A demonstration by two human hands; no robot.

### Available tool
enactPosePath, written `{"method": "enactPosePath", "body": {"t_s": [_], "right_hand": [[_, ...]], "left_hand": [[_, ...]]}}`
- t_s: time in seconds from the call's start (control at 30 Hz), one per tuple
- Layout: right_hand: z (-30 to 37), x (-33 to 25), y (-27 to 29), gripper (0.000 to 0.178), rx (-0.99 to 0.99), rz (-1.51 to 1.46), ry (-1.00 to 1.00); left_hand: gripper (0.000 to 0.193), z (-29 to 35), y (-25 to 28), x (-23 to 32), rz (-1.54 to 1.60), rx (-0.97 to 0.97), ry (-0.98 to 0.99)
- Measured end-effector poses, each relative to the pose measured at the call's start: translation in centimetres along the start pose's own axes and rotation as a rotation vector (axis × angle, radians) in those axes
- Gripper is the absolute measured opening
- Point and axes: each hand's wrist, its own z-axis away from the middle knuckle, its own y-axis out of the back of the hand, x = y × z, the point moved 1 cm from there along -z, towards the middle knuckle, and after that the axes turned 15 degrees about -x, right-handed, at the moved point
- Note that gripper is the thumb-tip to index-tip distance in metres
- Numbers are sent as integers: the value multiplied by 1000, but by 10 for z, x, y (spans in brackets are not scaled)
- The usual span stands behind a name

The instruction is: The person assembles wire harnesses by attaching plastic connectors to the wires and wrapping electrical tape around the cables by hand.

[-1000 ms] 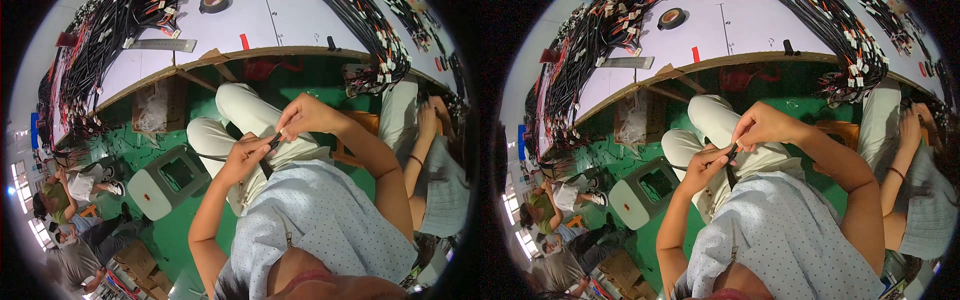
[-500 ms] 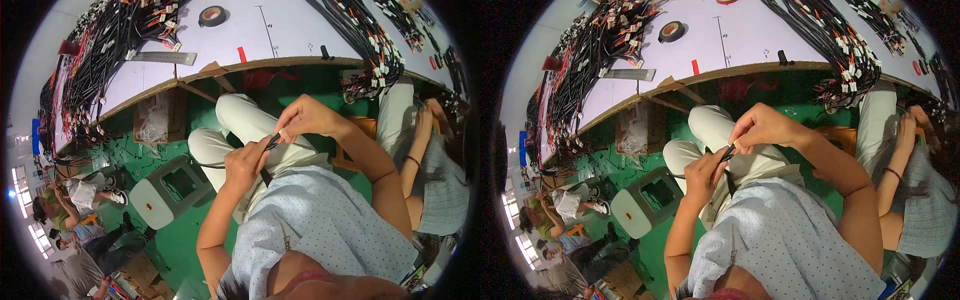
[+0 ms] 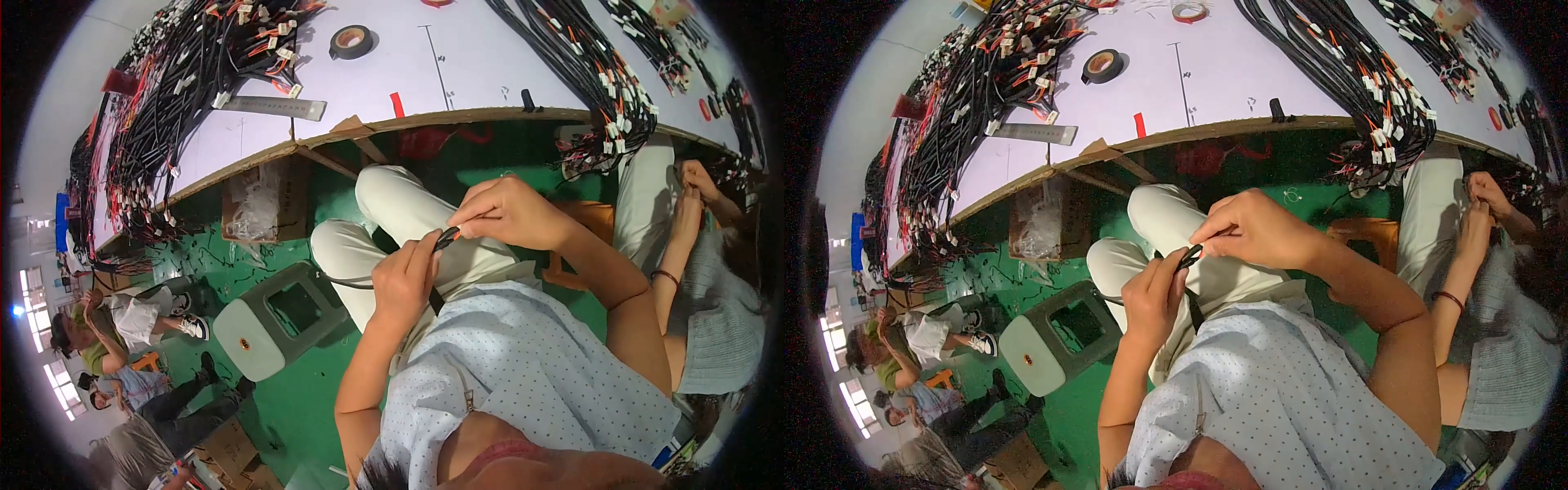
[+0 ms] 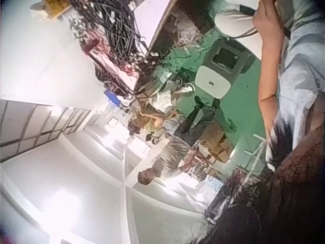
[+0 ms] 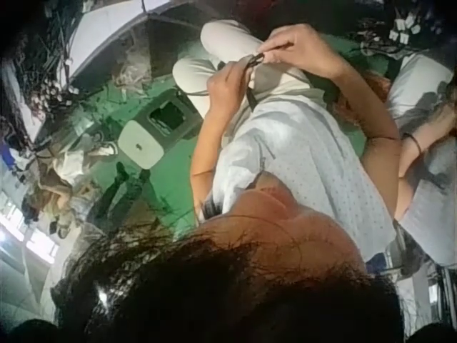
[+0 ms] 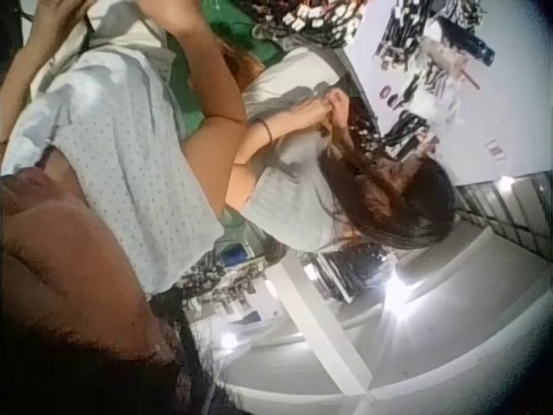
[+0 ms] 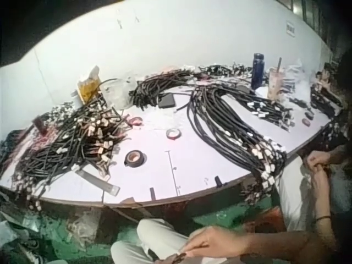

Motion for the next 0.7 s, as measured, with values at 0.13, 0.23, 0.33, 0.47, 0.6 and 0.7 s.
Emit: {"method": "enactPosePath", "body": {"t_s": [0.13,0.23,0.33,0.47,0.6,0.7], "right_hand": [[-2,0,2,21,-26,-42,-50],[-5,0,2,27,-30,-233,-50],[-7,-1,1,34,-27,-381,-47],[-9,-2,-6,32,-7,-361,39],[-10,-4,-5,26,55,67,120],[-15,-9,-8,23,20,231,201]], "left_hand": [[23,2,5,3,28,19,45],[21,0,8,3,3,59,65],[20,-1,11,4,13,79,91],[20,2,10,0,61,70,148],[25,7,6,-5,79,83,101],[30,11,8,-3,28,42,87]]}}
